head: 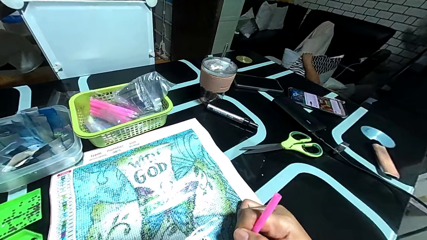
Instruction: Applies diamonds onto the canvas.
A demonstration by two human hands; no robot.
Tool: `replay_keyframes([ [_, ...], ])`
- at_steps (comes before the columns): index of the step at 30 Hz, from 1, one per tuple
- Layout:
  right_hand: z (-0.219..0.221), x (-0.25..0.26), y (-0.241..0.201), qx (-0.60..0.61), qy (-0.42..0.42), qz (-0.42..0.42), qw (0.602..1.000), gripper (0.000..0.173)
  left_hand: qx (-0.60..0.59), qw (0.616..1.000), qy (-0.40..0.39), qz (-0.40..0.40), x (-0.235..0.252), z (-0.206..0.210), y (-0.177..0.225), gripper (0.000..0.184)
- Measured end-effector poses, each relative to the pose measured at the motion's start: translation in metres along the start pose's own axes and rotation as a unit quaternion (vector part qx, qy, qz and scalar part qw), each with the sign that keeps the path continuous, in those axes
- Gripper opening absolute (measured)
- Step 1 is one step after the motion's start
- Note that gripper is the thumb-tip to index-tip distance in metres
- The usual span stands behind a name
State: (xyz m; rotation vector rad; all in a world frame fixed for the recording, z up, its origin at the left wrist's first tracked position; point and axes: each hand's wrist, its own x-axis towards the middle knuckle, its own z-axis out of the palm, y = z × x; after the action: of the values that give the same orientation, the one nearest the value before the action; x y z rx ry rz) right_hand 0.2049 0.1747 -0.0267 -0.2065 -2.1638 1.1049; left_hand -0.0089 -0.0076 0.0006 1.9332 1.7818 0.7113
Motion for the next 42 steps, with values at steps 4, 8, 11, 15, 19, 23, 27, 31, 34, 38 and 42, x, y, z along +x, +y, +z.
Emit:
replay_keyframes([
  [4,-0.0004,-0.0004,-0.0007,0.019,0.007,0.007,1.0,0.029,0.0,1.0,-0.001,0.002,0.0001,0.0,0.0001,0.052],
  [8,-0.0012,0.0003,0.0004,0.039,0.017,0.014,0.999,0.03,-0.003,1.0,0.001,0.0,-0.0004,0.0004,-0.0001,0.052],
  [11,-0.0012,0.0002,0.0007,0.042,0.013,0.016,0.999,0.029,-0.001,1.0,0.0,-0.001,0.0002,-0.0003,0.0002,0.052],
  [15,0.0009,0.0008,0.0001,0.043,-0.007,0.015,0.999,0.027,0.0,1.0,0.002,0.0,-0.0003,0.0003,0.0003,0.052],
  [19,0.0006,0.0001,-0.0014,0.004,0.004,0.005,1.0,0.026,0.001,1.0,0.003,0.003,-0.0005,0.0009,-0.0006,0.052],
  [23,0.0003,0.0007,-0.0006,0.015,0.013,0.005,1.0,0.025,-0.003,1.0,0.003,0.002,-0.0004,0.0007,-0.0007,0.052],
  [27,-0.0005,0.0004,-0.0006,-0.001,0.025,0.002,1.0,0.026,0.001,1.0,0.004,0.003,-0.0002,0.0007,-0.0008,0.052],
  [31,0.0004,0.0,-0.0013,-0.024,0.022,-0.009,0.999,0.027,0.0,1.0,0.005,0.003,-0.0006,0.0009,-0.0008,0.052],
  [34,0.0003,-0.0005,-0.0012,-0.029,0.015,-0.013,0.999,0.027,-0.002,1.0,0.004,0.001,-0.0003,0.0009,-0.0006,0.051],
  [38,0.0012,-0.0006,-0.0015,-0.032,0.01,-0.017,0.999,0.027,-0.001,1.0,0.002,0.001,-0.0005,0.0004,-0.0007,0.052],
  [42,0.0017,-0.0003,-0.0013,-0.037,0.003,-0.024,0.999,0.028,0.003,1.0,0.002,0.002,-0.0002,0.0006,-0.0007,0.051],
])
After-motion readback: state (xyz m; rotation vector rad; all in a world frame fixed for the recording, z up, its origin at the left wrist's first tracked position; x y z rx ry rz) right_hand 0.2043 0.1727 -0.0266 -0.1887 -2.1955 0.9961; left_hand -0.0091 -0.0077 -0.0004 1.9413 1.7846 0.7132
